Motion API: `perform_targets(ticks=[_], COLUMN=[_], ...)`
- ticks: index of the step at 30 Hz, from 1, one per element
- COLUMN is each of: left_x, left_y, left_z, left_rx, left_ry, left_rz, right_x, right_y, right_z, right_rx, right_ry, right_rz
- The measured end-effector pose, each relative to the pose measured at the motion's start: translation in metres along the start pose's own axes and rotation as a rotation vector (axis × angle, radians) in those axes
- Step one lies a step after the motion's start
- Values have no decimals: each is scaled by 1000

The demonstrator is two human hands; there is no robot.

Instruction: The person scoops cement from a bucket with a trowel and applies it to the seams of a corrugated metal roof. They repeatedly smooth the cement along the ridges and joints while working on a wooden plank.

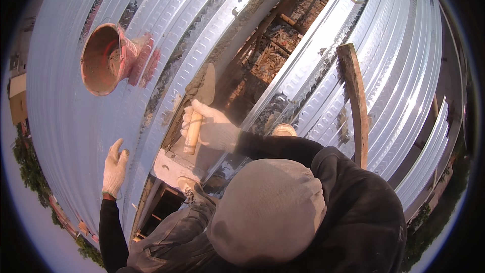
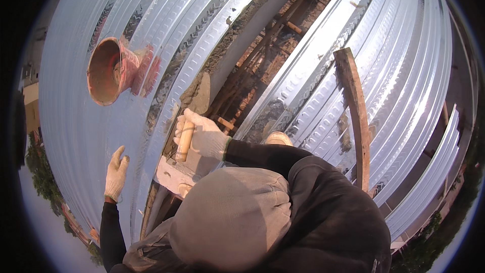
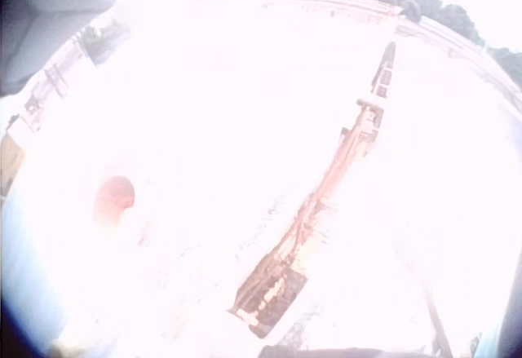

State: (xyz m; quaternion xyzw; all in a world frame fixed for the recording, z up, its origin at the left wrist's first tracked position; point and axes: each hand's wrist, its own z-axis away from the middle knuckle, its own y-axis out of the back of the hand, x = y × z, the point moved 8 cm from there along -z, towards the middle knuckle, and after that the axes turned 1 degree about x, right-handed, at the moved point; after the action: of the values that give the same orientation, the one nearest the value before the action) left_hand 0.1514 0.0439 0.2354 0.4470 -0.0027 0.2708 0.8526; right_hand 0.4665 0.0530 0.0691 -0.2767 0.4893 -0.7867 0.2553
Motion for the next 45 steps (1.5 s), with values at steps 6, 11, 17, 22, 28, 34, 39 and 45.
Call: perform_targets(ticks=[6, 11, 17, 22, 28, 34, 39, 45], left_x=[142, 308, 396, 379, 381, 405, 376, 385], left_y=[-35, -102, -117, -134, -136, -154, -123, -122], left_z=[-92, -175, -269, -295, -295, -295, -288, -298], left_rx=[-91, 108, 390, 293, 281, 269, 286, 168], left_ry=[-348, -835, -497, -232, -208, -271, -176, -415], left_rz=[-127, -422, -422, -459, -514, -473, -471, -268], right_x=[-91, -233, -452, -581, -644, -697, -497, -264], right_y=[-34, -63, -82, -123, -137, -79, -69, 1], right_z=[36, 66, 84, 114, 97, 33, 30, 83], right_rx=[29, 25, 155, 254, 1164, 1039, 696, 751], right_ry=[56, 442, 1004, 1381, 1611, 1351, 1253, 663], right_rz=[-48, 6, 96, 132, 431, 767, 415, 814])
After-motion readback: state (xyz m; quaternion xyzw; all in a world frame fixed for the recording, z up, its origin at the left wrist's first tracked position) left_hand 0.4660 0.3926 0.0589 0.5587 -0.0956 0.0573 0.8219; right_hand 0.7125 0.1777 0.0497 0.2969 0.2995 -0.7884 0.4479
